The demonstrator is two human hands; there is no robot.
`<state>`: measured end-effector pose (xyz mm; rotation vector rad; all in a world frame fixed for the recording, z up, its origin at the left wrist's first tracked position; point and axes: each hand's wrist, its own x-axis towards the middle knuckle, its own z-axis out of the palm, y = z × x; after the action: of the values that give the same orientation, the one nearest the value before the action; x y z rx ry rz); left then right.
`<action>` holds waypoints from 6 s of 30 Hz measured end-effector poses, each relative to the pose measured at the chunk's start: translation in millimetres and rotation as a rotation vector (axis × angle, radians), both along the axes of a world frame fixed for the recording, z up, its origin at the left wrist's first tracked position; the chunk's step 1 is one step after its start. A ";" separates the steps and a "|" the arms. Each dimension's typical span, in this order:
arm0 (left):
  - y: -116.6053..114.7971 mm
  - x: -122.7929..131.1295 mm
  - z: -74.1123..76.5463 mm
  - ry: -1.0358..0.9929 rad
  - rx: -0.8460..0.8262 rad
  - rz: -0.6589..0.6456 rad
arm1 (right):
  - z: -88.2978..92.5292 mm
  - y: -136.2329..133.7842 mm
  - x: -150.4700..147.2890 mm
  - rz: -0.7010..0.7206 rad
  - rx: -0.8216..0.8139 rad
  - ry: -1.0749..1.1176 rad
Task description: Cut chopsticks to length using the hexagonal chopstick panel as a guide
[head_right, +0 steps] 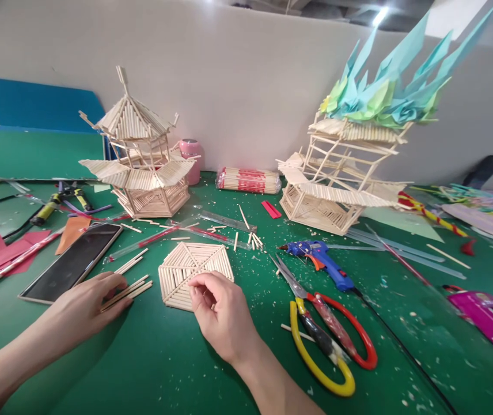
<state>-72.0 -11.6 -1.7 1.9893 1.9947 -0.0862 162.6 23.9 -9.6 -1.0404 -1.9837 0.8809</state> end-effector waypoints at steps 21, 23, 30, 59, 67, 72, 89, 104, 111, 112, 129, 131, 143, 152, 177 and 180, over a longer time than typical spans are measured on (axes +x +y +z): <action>7.0 -5.8 1.2 -0.084 -0.042 0.092 | 28.2 45.4 80.2 -0.363 0.073 -0.193; 6.6 -6.2 0.4 -0.083 -0.041 0.087 | 27.0 49.0 80.5 -0.348 0.064 -0.213; 2.1 -6.9 -1.5 -0.076 0.008 0.049 | 22.8 56.8 49.6 -0.197 0.045 -0.304; 10.5 57.3 -24.5 -0.442 0.965 -0.314 | 43.7 170.8 38.8 -0.355 0.283 -0.876; 12.8 58.3 -14.9 -0.431 0.950 -0.328 | 25.2 264.0 15.1 -0.417 0.382 -1.045; 14.1 56.2 -22.4 -0.440 0.868 -0.299 | 6.4 295.1 10.7 -0.413 0.370 -1.146; 19.0 60.6 -27.3 -0.492 0.828 -0.264 | 8.9 301.2 22.3 -0.306 0.347 -1.286; 19.5 61.8 -26.0 -0.500 0.897 -0.235 | 5.2 275.9 18.3 -0.351 0.321 -1.104; 20.1 62.4 -26.5 -0.522 0.883 -0.224 | 46.7 286.8 27.5 -0.561 0.377 -0.767; 20.0 62.3 -26.8 -0.526 0.877 -0.221 | 51.9 289.0 28.2 -0.594 0.380 -0.707; 16.6 51.8 -23.5 -0.547 0.962 -0.173 | 133.9 200.5 42.4 -0.430 0.620 0.353; 15.2 47.4 -20.9 -0.564 0.990 -0.109 | 144.3 168.8 47.1 -0.379 0.585 0.416; -14.8 82.8 28.9 -1.567 0.105 0.253 | 77.3 7.1 58.0 -0.113 -0.349 0.632; -23.2 123.5 25.3 -2.027 -0.502 0.261 | 41.3 -21.5 44.0 -0.071 -0.541 0.695; -26.4 118.9 2.1 -2.019 -0.420 0.250 | 108.2 41.8 38.8 -0.123 -0.082 0.273; -23.2 119.9 10.9 -2.035 -0.399 0.209 | 104.8 37.5 29.1 -0.280 0.098 0.414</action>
<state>48.0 -34.8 9.2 0.6244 0.5861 1.0139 191.7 61.4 95.2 -0.9606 -1.4810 0.7651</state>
